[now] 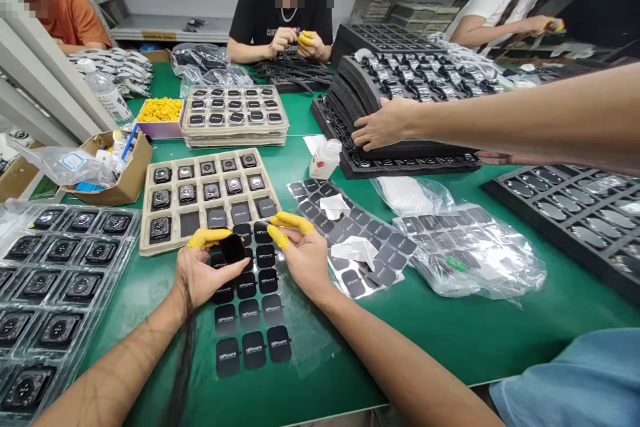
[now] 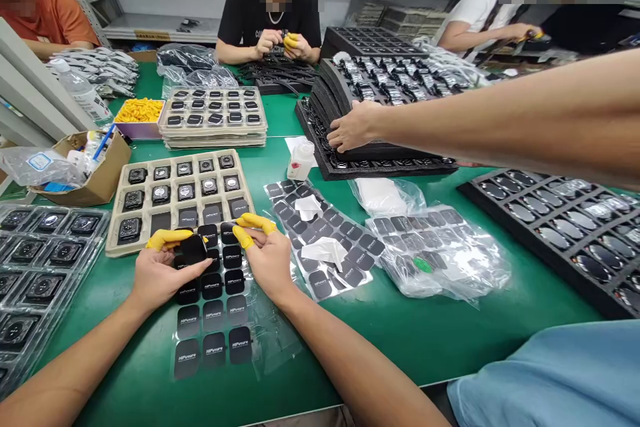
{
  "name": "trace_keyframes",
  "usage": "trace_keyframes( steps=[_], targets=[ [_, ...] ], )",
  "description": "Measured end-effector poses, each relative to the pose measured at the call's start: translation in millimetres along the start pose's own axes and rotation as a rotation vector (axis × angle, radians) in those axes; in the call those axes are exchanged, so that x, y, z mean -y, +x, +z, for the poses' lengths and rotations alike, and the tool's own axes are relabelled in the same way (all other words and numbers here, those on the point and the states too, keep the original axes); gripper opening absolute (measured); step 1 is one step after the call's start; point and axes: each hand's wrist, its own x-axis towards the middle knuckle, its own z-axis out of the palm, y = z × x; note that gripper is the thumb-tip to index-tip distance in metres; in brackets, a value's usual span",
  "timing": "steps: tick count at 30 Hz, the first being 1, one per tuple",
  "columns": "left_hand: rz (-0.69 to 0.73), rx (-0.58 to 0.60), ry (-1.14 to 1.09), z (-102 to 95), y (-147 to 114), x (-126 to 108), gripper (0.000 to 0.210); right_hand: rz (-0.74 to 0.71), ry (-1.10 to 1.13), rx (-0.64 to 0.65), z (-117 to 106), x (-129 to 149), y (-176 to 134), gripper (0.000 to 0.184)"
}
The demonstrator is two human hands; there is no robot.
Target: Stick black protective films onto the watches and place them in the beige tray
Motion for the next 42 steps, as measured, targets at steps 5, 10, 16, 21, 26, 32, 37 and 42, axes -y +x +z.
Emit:
trace_keyframes(
  steps=[5, 10, 16, 21, 26, 32, 37, 42],
  targets=[
    [0.003, 0.003, 0.018, 0.6, 0, 3, 0.050, 0.082, 0.128, -0.013, 2, 4, 3, 0.030],
    [0.013, 0.036, 0.023, 0.6, -2, 0, 0.046, 0.131, 0.205, 0.001, 3, 2, 4, 0.038],
    [0.003, 0.045, 0.001, 1.7, -5, -3, 0.044, 0.111, 0.151, 0.002, 2, -2, 5, 0.036],
    [-0.023, 0.059, 0.006, 0.9, -4, -5, 0.044, 0.042, 0.082, -0.002, 5, -6, 9, 0.028],
    [-0.180, 0.037, -0.250, -0.1, 4, -10, 0.059, -0.075, 0.030, 0.014, 6, -10, 13, 0.013],
    [-0.382, 0.039, -0.623, -2.3, 14, -10, 0.068, -0.388, -0.032, 0.139, -3, -4, 23, 0.012],
    [-0.353, 0.092, -0.658, -1.5, 16, -5, 0.063, -0.256, 0.158, 0.257, -15, -1, 32, 0.009],
    [-0.217, 0.122, -0.375, 3.6, 11, -1, 0.058, 0.050, 0.407, 0.249, -35, 27, 29, 0.032]
  ],
)
